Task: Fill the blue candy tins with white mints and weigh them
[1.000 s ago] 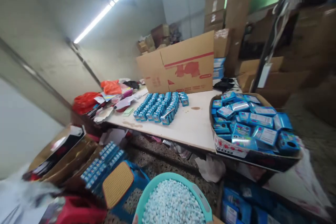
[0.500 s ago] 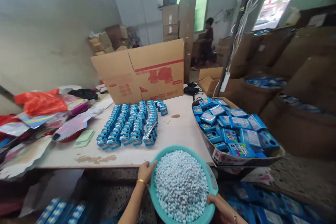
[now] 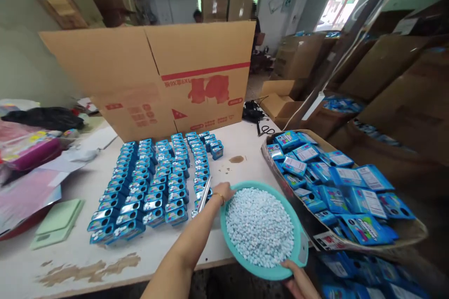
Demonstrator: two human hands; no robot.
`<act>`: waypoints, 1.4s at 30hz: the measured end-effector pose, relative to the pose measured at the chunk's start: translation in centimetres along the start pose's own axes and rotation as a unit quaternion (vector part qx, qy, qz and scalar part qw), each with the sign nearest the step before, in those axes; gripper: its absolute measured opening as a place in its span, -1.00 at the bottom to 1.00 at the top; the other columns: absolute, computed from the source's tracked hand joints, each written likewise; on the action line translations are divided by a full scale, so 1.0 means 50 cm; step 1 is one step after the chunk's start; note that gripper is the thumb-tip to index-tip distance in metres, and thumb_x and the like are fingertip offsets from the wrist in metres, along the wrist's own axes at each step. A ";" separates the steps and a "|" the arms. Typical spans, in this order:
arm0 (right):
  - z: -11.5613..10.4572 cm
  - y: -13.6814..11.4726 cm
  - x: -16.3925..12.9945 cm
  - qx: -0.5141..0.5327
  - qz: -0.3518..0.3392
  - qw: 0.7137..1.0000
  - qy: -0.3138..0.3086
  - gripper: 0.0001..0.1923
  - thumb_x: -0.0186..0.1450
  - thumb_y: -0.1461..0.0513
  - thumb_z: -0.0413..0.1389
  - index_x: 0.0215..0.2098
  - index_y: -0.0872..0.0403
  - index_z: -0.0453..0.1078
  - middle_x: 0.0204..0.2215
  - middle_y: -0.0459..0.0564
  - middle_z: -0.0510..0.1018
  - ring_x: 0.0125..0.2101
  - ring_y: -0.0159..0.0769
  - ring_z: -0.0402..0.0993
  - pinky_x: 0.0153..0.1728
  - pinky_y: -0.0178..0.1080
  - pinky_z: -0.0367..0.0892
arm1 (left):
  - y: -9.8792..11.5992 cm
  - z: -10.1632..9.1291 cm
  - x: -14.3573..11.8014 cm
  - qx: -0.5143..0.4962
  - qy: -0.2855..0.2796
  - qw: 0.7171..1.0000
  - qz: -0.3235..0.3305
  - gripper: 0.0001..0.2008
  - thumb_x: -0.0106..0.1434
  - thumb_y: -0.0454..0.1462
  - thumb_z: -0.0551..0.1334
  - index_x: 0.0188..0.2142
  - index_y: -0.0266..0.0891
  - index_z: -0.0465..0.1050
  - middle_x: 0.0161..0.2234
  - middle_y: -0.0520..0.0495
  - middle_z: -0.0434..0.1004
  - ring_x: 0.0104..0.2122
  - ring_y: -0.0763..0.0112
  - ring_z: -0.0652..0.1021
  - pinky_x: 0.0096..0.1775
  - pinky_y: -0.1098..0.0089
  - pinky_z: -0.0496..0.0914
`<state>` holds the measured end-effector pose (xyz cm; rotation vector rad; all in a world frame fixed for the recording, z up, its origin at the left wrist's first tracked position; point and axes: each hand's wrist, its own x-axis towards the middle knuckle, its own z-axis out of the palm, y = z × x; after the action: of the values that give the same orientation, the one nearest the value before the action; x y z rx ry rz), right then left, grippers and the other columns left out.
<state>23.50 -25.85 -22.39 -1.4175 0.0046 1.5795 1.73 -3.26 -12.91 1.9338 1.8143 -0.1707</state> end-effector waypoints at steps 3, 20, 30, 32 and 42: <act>0.031 -0.014 0.020 0.013 -0.014 0.999 0.043 -0.17 -0.24 0.30 0.23 0.06 0.05 0.30 -0.33 -0.11 0.61 -0.34 -0.18 0.53 -0.31 -0.21 0.45 | -0.009 -0.035 0.030 0.009 0.008 0.999 0.032 -0.63 0.18 -0.08 0.20 -0.11 -0.25 0.47 -0.12 -0.21 0.53 -0.09 0.19 0.51 -0.11 0.35 0.33; 0.061 -0.139 0.088 -0.087 0.088 0.992 0.018 -0.67 -0.08 0.33 0.01 -0.28 0.14 0.29 -0.70 -0.18 0.40 -0.64 -0.38 0.31 -0.52 -0.34 0.27 | -0.133 -0.055 -0.046 0.115 0.062 0.986 -0.105 -0.67 0.22 -0.05 0.14 -0.19 -0.25 0.36 -0.20 -0.21 0.54 -0.14 0.17 0.52 -0.18 0.31 0.29; -0.025 -0.325 0.084 -0.307 0.213 0.884 -0.281 -0.74 0.09 0.15 0.18 -0.33 0.18 0.34 -0.48 0.04 0.53 -0.57 -0.21 0.53 -0.47 -0.16 0.44 | -0.087 -0.095 -0.025 -0.029 0.148 0.983 -0.105 -0.53 0.05 0.16 0.04 -0.40 -0.19 0.30 -0.43 -0.15 0.50 -0.39 0.14 0.53 -0.38 0.29 0.35; -0.064 -0.420 0.068 -0.420 0.113 0.849 -0.300 -0.71 0.16 0.07 0.13 -0.33 0.15 0.36 -0.46 0.03 0.54 -0.55 -0.23 0.53 -0.45 -0.20 0.43 | -0.057 -0.082 -0.046 -0.116 0.146 0.976 -0.116 -0.46 -0.07 0.21 0.08 -0.36 -0.18 0.29 -0.47 -0.08 0.48 -0.46 0.17 0.52 -0.40 0.28 0.37; -0.210 -0.623 0.126 -0.781 -0.202 0.576 0.134 0.04 0.01 -0.13 0.24 0.31 0.10 -0.01 0.01 0.33 0.34 -0.02 0.16 0.33 -0.07 0.02 0.20 | 0.112 0.077 -0.141 -0.160 0.101 0.982 -0.005 -0.55 0.02 0.17 0.14 -0.40 -0.14 0.25 -0.55 0.08 0.38 -0.57 0.38 0.41 -0.45 0.38 0.34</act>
<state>52.22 -11.55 -12.91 -2.5981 -1.8052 0.6419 7.24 -11.30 -11.99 1.7646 1.8454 0.3089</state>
